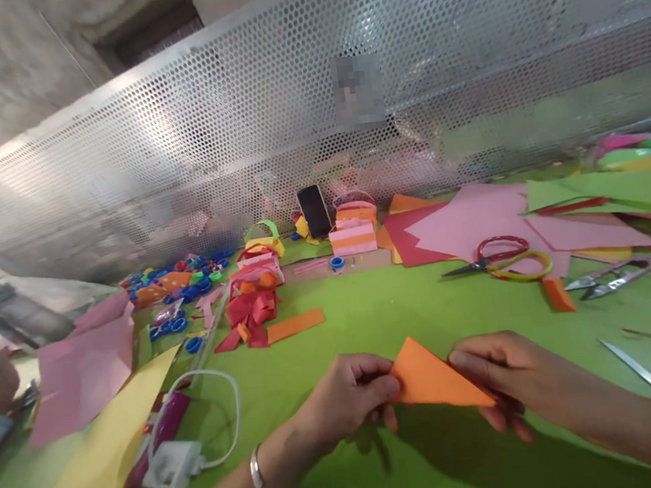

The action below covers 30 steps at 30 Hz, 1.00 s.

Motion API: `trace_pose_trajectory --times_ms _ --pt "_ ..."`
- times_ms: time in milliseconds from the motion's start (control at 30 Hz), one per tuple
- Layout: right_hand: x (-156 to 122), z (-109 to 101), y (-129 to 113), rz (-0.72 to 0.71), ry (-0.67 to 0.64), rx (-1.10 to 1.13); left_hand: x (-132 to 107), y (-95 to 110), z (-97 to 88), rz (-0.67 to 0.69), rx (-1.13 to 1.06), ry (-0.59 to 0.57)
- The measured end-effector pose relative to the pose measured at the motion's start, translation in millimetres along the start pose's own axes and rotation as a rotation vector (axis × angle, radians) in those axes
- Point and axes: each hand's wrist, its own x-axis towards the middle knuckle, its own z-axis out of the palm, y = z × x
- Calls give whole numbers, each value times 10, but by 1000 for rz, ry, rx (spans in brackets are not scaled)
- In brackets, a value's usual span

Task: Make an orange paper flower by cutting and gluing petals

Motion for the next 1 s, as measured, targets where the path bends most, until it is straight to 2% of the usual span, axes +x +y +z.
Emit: trace_pose_trajectory --times_ms 100,167,233,333,467,533,600,700,767,833,900,1000 --pt "13 -3 -6 9 -8 -22 -31 -23 50 64 19 -27" --pt "10 19 3 16 2 -41 -50 -50 83 163 77 0" --pt "5 39 20 17 25 -80 -54 -79 103 206 94 39" --pt "0 40 36 -2 68 -164 -25 -107 96 110 -33 28" --pt "16 -3 36 -76 125 -310 45 -118 52 -69 -448 -143" --pt "32 -28 52 -173 182 -401 72 -137 49 -88 -598 -236" --pt "48 -44 93 -302 254 -466 88 -172 64 -33 -663 -291" --pt "58 -41 182 -665 429 -737 91 -231 91 31 -693 -351" --pt "48 -21 219 -885 589 -989 83 -257 98 38 -675 -343" --pt "24 4 217 -973 704 -1152 73 -268 100 43 -641 -286" --pt "-5 25 184 -1021 710 -1234 65 -267 105 47 -617 -231" --pt "-28 40 127 -1156 600 -1301 55 -256 122 60 -615 -240"
